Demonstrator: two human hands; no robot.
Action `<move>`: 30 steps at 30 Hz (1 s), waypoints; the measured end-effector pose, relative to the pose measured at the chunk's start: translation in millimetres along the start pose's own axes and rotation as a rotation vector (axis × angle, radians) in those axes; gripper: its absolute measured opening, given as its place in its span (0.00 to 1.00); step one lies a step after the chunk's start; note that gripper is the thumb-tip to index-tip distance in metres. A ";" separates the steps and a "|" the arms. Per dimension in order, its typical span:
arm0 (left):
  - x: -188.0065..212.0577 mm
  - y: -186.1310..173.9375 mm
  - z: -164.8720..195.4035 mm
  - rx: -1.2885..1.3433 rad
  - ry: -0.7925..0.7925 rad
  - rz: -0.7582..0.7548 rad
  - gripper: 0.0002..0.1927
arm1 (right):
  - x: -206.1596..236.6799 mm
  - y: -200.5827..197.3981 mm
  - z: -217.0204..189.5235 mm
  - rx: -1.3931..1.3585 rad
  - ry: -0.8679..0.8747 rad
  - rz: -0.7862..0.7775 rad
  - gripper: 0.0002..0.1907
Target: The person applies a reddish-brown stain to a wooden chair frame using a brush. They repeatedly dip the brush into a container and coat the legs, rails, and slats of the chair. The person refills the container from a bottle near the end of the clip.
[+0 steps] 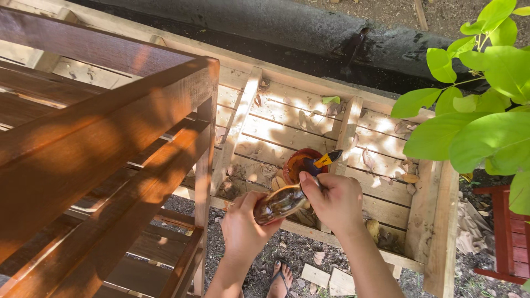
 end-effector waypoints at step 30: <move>-3.5 7.4 -3.1 -0.047 0.026 -0.043 0.25 | -24.3 -50.8 -16.2 0.001 0.086 -0.530 0.15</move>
Point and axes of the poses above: each hand's wrist, its own x-axis away from the middle knuckle, its own y-axis out of the palm, z = x × y, the point moved 2 cm from there along -x, towards the middle knuckle, and after that the axes turned 4 degrees about x, right-handed, at the moved point
